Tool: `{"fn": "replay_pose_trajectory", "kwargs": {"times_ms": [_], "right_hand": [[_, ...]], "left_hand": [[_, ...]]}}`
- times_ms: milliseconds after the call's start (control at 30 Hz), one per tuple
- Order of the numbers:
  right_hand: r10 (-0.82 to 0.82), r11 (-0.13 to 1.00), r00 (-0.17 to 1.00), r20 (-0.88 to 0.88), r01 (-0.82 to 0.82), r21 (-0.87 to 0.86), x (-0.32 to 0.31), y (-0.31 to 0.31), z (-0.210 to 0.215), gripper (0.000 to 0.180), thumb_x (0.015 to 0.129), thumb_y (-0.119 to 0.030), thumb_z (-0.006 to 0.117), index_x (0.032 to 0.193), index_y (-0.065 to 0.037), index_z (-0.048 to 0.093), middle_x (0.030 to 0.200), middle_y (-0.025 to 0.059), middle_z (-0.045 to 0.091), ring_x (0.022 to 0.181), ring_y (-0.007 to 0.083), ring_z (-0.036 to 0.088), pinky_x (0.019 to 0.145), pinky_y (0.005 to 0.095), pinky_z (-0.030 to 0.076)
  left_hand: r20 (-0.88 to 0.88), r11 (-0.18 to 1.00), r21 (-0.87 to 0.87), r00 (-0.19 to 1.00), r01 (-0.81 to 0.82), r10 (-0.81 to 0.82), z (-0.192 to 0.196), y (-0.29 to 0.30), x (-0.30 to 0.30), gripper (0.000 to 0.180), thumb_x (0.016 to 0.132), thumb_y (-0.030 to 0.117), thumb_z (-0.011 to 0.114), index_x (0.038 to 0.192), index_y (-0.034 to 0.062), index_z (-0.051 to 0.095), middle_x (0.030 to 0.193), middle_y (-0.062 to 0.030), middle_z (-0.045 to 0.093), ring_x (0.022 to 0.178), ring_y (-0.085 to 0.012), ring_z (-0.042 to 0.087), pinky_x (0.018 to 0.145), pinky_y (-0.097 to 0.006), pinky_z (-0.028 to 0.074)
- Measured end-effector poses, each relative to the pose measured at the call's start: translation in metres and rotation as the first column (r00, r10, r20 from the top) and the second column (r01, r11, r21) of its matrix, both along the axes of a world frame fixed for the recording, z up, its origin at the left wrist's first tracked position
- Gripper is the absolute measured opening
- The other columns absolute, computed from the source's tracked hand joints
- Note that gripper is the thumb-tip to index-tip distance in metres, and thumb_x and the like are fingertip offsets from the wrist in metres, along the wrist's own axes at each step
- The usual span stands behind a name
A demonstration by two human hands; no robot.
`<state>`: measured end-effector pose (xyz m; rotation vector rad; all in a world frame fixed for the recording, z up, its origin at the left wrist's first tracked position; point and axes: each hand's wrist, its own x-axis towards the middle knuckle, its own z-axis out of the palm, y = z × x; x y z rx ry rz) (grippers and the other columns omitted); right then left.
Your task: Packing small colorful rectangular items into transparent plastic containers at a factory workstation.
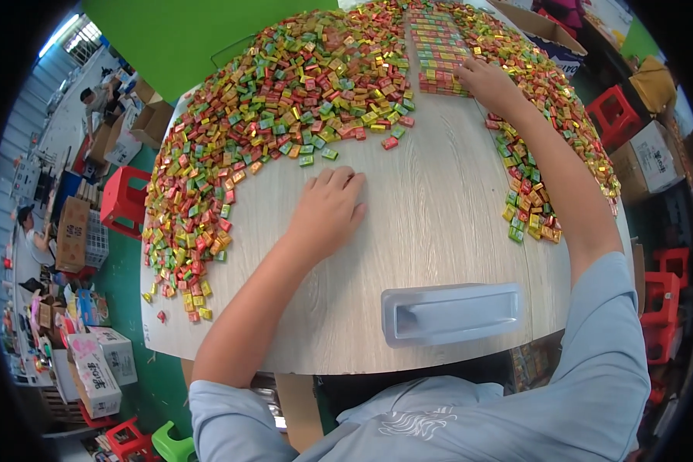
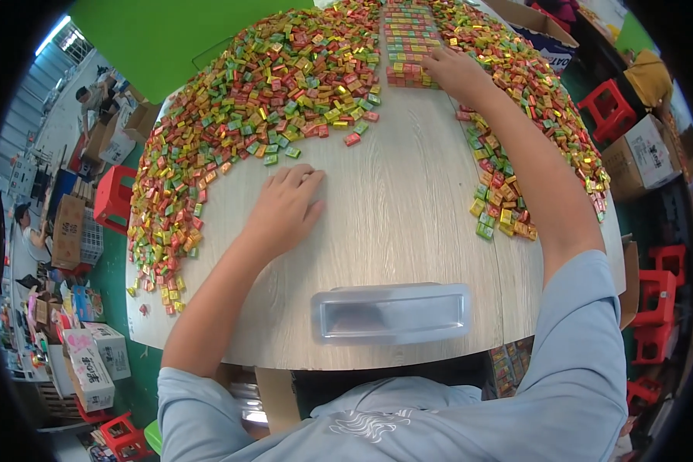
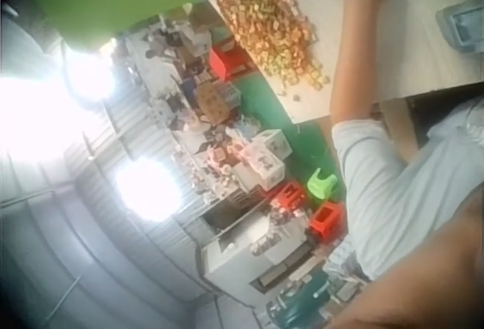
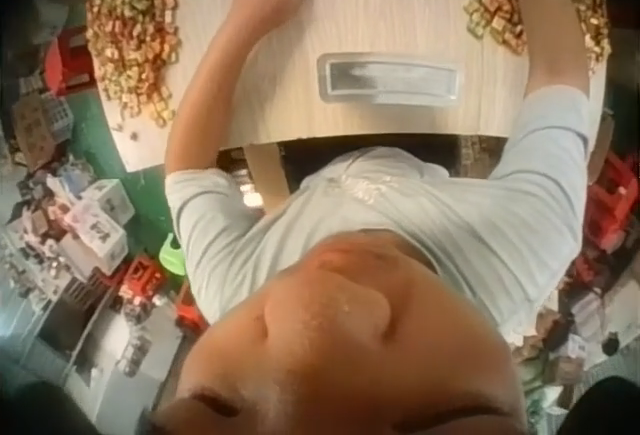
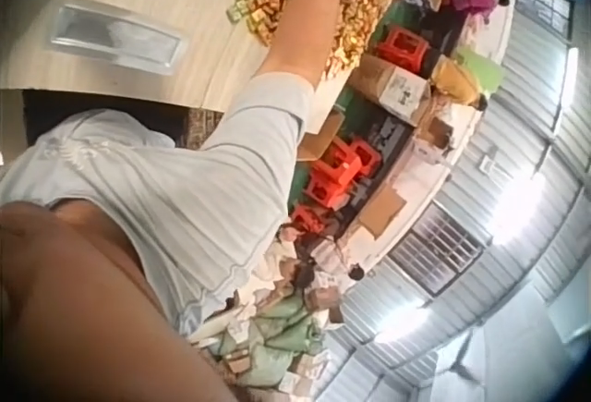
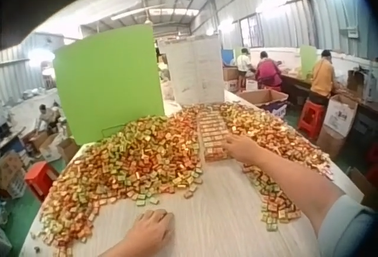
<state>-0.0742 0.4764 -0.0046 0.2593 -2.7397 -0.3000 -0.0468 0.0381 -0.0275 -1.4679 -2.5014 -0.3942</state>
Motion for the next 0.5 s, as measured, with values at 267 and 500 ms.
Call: {"fn": "replay_pose_trajectory", "kwargs": {"times_ms": [267,500], "right_hand": [[-0.094,0.995,0.993,-0.074,0.091,-0.032,0.011,-0.060,0.013,0.034,0.097,-0.015,0.067,0.129,-0.006,0.065,0.132,0.0137,0.063,0.124,0.0330,0.061,0.105,0.0458,0.050],[0.288,0.943,0.957,0.047,-0.275,-0.186,0.026,-0.128,-0.018,0.026,0.097,-0.013,0.066,0.122,-0.004,0.067,0.121,0.0144,0.068,0.118,0.0357,0.063,0.102,0.0442,0.051]], "left_hand": [[0.060,0.997,0.073,0.998,-0.037,0.033,-0.008,-0.032,0.008,0.033,0.094,0.016,0.068,0.124,0.0058,0.065,0.116,-0.0109,0.060,0.110,-0.0314,0.059,0.096,-0.044,0.050],[0.072,0.994,0.106,0.997,-0.001,-0.007,-0.008,-0.034,0.002,0.024,0.094,0.016,0.068,0.116,0.0061,0.068,0.112,-0.0087,0.062,0.110,-0.0293,0.060,0.096,-0.044,0.050]]}}
